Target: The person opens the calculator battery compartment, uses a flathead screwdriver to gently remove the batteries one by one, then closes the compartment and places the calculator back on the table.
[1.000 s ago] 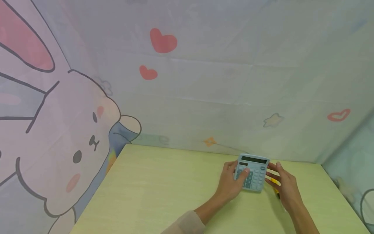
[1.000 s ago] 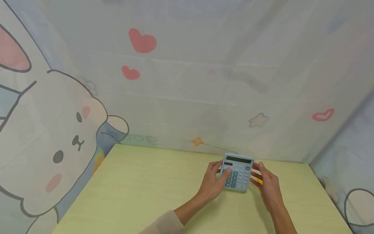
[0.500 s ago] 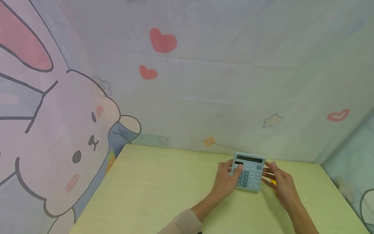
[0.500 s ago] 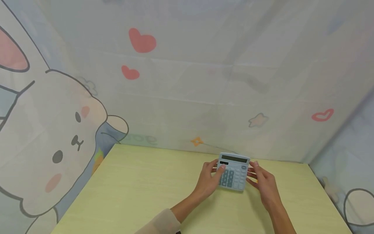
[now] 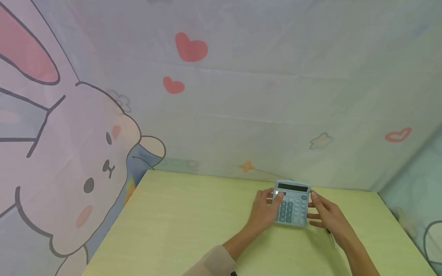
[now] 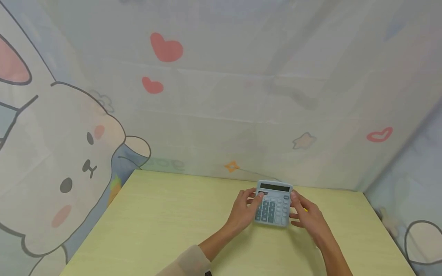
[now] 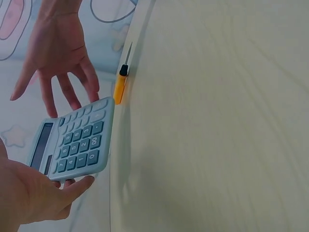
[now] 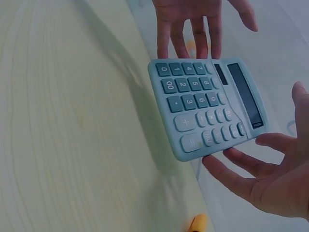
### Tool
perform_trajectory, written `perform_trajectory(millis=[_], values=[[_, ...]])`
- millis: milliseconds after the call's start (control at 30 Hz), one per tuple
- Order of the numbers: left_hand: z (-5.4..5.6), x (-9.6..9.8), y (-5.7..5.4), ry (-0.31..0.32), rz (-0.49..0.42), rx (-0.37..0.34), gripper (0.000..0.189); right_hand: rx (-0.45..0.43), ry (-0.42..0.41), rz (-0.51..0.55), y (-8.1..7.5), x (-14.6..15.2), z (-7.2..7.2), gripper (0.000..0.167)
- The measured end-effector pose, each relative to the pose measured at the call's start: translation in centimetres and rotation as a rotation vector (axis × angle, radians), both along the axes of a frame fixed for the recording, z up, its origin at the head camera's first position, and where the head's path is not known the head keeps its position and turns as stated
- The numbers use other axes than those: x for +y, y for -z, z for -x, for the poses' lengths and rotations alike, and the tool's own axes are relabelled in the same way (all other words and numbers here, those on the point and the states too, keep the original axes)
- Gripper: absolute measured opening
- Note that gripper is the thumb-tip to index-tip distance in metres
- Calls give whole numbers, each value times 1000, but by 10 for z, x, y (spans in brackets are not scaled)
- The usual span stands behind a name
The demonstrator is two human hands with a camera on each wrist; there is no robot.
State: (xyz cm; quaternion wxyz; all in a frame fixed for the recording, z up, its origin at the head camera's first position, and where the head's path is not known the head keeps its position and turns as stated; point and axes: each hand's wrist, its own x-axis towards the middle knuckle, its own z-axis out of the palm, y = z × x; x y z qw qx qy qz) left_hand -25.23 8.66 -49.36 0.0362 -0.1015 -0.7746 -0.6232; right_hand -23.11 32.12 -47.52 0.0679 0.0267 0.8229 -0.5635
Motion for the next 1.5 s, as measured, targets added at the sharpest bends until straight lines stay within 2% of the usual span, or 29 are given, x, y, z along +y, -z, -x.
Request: perform_trajectory(millis=[200,367,533,700,867,1000,1267,1500], values=[[0,-3,0,21,52,6,56,-34,-39,-45,-2,1,-2,85],[-1,-5,-7,37,118,8,59,-30,-57,-31,-6,1,-5,82],[-2,-7,-16,48,195,-42,69,-12,-73,-17,-10,0,-7,79],[-3,-11,-24,55,222,-110,70,32,-80,11,-12,-1,-7,79],[-5,-14,-32,85,200,-130,69,89,-82,28,-12,-1,-6,79],[-6,-15,-34,101,136,-153,66,128,-77,32,-14,0,-5,79],[-7,-12,-29,41,34,-192,59,115,-2,57,-14,-4,-4,93],[-10,-12,-28,28,-1,-224,60,111,49,108,-10,-8,-4,95]])
